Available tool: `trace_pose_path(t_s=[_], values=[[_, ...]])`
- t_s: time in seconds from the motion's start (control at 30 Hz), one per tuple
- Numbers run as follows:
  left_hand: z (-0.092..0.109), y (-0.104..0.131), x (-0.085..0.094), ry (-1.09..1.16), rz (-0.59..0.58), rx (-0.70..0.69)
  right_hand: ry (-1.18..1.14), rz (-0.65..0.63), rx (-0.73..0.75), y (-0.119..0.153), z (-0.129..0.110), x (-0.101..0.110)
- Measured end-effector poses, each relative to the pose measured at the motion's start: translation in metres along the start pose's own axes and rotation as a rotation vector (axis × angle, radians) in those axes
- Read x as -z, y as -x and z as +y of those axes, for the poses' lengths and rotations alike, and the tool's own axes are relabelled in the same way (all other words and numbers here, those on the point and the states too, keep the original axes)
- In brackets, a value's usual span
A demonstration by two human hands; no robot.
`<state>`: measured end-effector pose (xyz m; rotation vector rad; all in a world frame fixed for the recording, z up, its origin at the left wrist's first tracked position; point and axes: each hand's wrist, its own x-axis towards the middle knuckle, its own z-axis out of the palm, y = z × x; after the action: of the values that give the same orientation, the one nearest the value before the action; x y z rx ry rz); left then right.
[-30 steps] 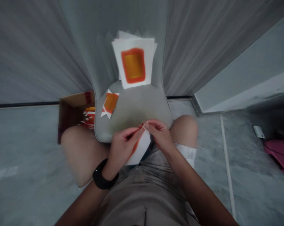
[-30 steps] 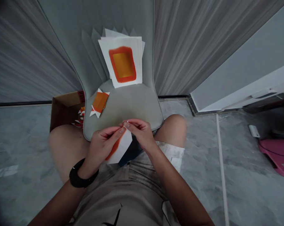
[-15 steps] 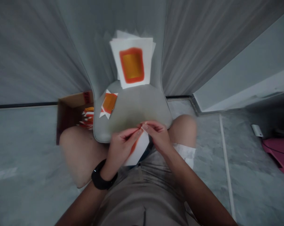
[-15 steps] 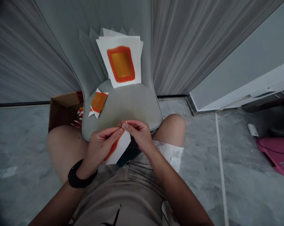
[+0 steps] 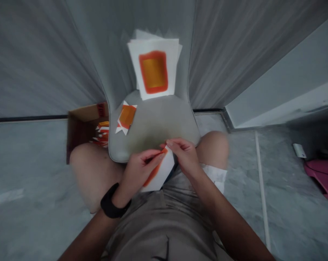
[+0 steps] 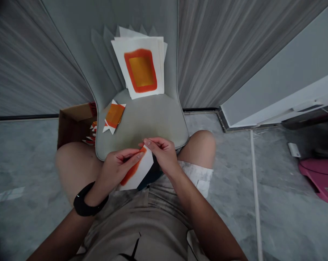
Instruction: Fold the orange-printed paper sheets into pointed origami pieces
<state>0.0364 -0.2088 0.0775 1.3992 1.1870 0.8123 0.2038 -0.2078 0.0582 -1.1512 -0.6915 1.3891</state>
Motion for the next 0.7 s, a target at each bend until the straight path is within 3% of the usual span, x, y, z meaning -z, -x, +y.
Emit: trace_pose_path(t_s=[0.13, 0.23, 0.5, 0.7], values=[[-0.009, 0.005, 0.005, -0.042, -0.035, 0.032, 0.042, 0.072, 0.008, -0.004, -0.005, 0.002], [-0.015, 0.009, 0.007, -0.053, -0.037, 0.046, 0.068, 0.045, -0.003, -0.008, -0.007, 0.004], [-0.024, 0.016, 0.000, 0.025, 0.105, 0.100, 0.191, -0.061, -0.028, -0.012, 0.001, 0.010], [-0.025, 0.015, 0.002, 0.095, 0.032, 0.152, 0.236, -0.044, -0.001, -0.012, 0.001, 0.012]])
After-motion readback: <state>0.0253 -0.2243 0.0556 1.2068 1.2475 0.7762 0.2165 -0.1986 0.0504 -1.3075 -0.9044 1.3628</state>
